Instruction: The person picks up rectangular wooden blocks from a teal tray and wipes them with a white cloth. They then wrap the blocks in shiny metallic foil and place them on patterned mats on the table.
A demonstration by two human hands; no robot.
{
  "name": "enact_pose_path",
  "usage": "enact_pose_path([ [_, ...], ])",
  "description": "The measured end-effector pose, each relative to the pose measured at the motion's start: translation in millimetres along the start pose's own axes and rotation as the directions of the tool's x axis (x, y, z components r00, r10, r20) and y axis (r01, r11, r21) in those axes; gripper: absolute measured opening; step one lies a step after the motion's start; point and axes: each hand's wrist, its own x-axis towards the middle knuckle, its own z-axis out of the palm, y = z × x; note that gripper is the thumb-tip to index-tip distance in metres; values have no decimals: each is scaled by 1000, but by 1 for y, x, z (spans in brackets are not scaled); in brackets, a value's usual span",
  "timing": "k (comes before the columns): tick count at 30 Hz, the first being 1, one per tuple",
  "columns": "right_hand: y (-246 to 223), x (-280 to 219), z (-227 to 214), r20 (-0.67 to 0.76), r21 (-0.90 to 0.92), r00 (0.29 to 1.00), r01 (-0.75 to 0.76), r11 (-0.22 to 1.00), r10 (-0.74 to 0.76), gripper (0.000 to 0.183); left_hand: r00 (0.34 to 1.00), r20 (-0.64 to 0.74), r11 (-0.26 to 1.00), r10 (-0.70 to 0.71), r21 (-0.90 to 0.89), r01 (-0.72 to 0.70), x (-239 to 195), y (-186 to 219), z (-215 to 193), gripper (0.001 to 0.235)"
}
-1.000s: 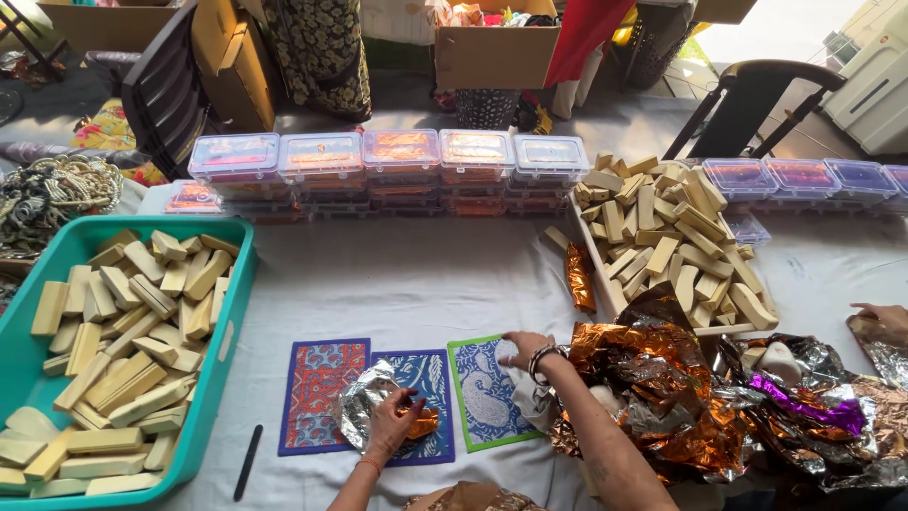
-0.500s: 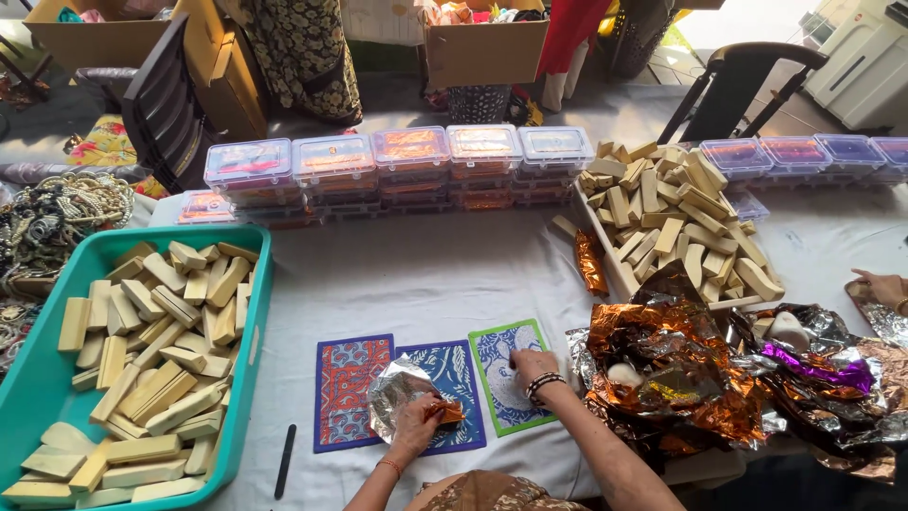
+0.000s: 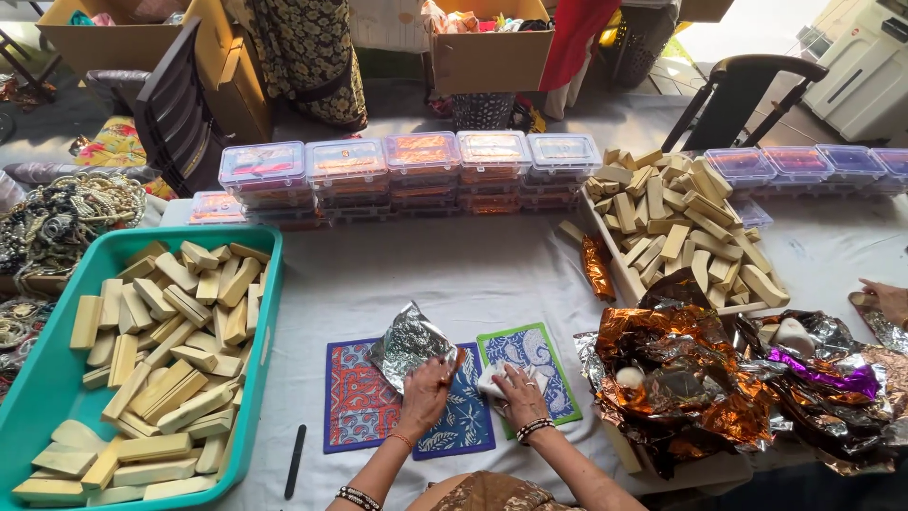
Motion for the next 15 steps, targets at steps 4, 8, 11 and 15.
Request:
enact_pose_path([
  [4,38,18,30,-99,118,995,44,992,-33,56,926,369,963,-80,268,-24,-27,-19,18,44],
  [8,31,32,17,-297,293,955,74,953,17,51,882,470,921,14,337,-194,-38,-17,19,54],
  [11,-27,27,-38,-470,415,883,218,883,3,46,816,577,879,18,380,-289,-40,-7,22,50],
  [15,-80,31,-42,-505,481,855,391,785,-117,47,702,705,831,100,328,-448,-48,-9,35,65],
])
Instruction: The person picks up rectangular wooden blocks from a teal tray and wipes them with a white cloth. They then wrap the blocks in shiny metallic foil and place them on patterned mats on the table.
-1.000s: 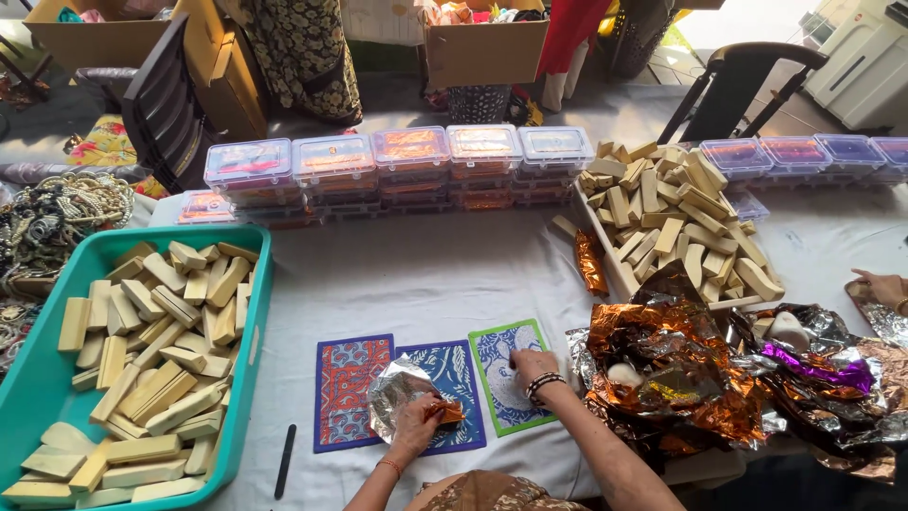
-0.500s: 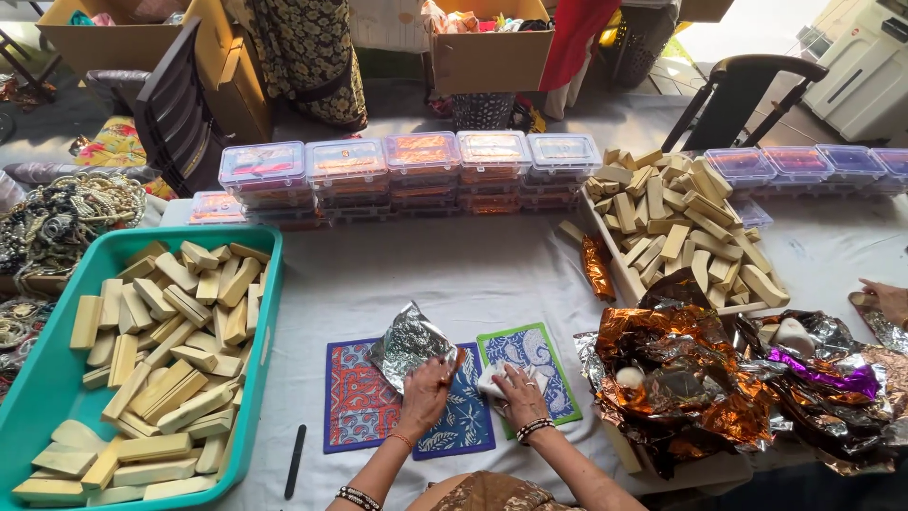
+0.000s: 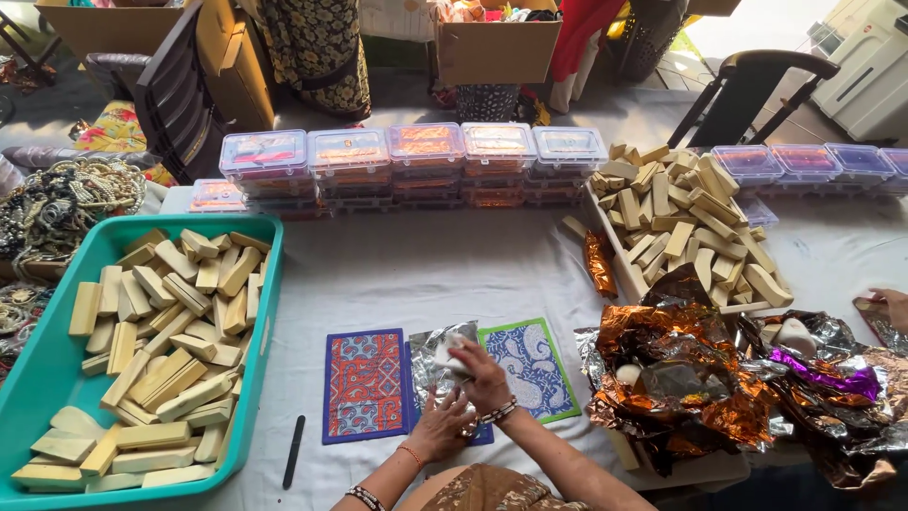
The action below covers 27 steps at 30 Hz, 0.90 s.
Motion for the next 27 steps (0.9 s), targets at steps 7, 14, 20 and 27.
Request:
enact_pose_path([
  [7,76,-25,52,629,-339,777,249,907,21,42,998,-65,998,28,-50,-31,-10,-12,16,54],
  [14,72,5,20,547,-562,808,162,811,219,66,989,-139,995,44,-78,-55,-16,-7,9,49],
  [20,63,-22,47,532,-383,841,133,914,100,57,992,-128,995,13,-93,-25,-6,-17,28,53],
  [27,71,-32,37,539,-432,831,131,892,139,57,991,-133,993,20,-108,-35,-13,-11,13,58],
])
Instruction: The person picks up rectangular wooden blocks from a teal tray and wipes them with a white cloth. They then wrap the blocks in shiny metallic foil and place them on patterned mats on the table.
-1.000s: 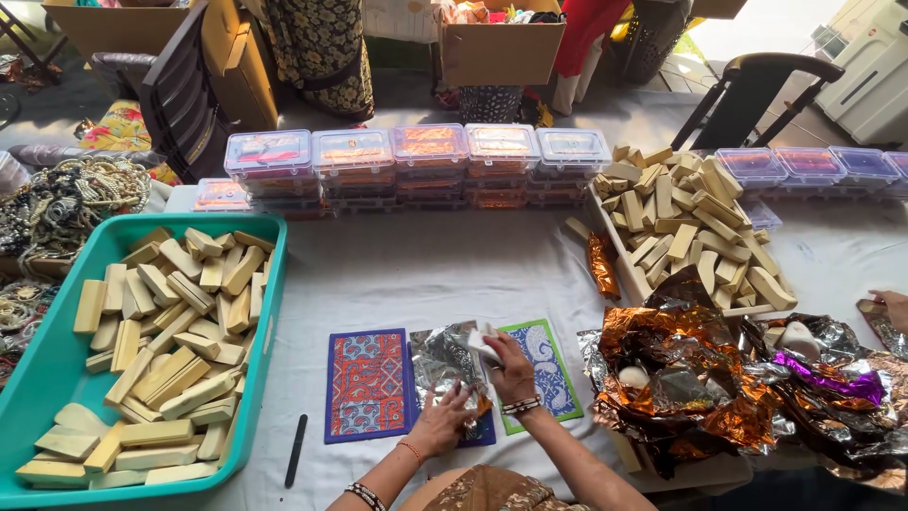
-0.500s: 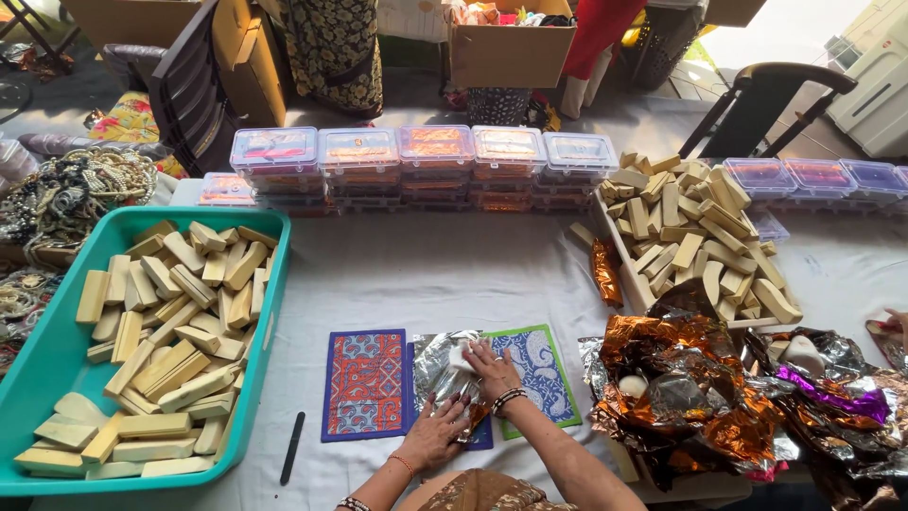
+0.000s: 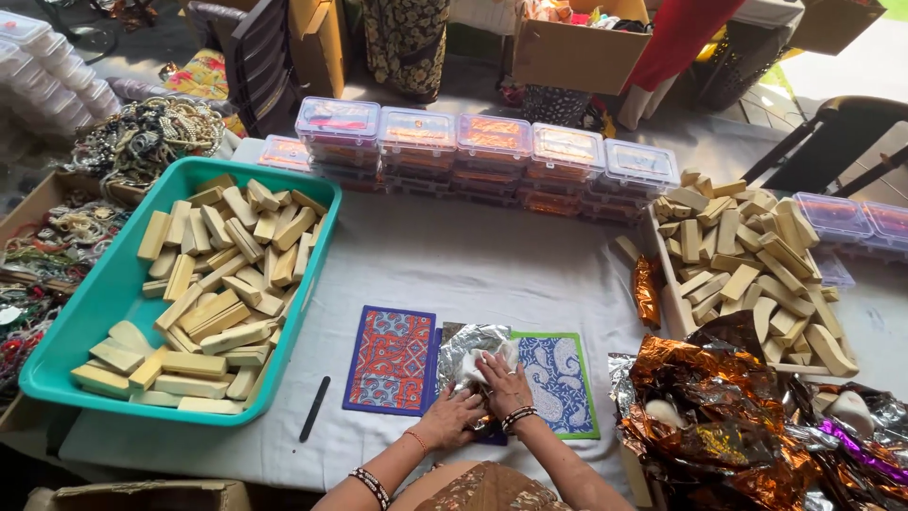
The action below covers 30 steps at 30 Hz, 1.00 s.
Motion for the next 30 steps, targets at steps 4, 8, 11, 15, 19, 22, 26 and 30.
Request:
enact_pose_path([
  [4,1,3,-4,39,-108,999,-7,994,12,65,999,-23,998,-39,-57,38,-18,-8,-43,43],
  [8,-3,3,-4,75,-153,995,-56,987,69,69,950,15,918,-312,-250,306,-43,-35,-89,31],
  [11,-5,2,-11,87,-129,993,-69,989,81,67,815,-318,853,-485,-375,362,-66,-75,-124,31],
  [15,-6,2,-13,149,-211,984,-63,975,96,79,419,-777,834,-471,-237,498,-119,-149,-168,32],
  [19,-7,3,-10,118,-174,989,-71,982,92,74,228,-621,499,-750,-304,812,-192,-218,-172,40],
  [22,-12,2,-16,196,-238,971,-89,967,138,82,111,-649,354,-753,-256,899,-237,-282,-121,57],
  [26,-9,6,-11,163,-201,978,-97,975,131,74,92,-394,297,-915,-498,815,-254,-283,-115,81],
  [30,-6,3,-6,121,-203,985,-100,974,127,71,49,-306,200,-951,-484,852,-240,-248,-134,72],
])
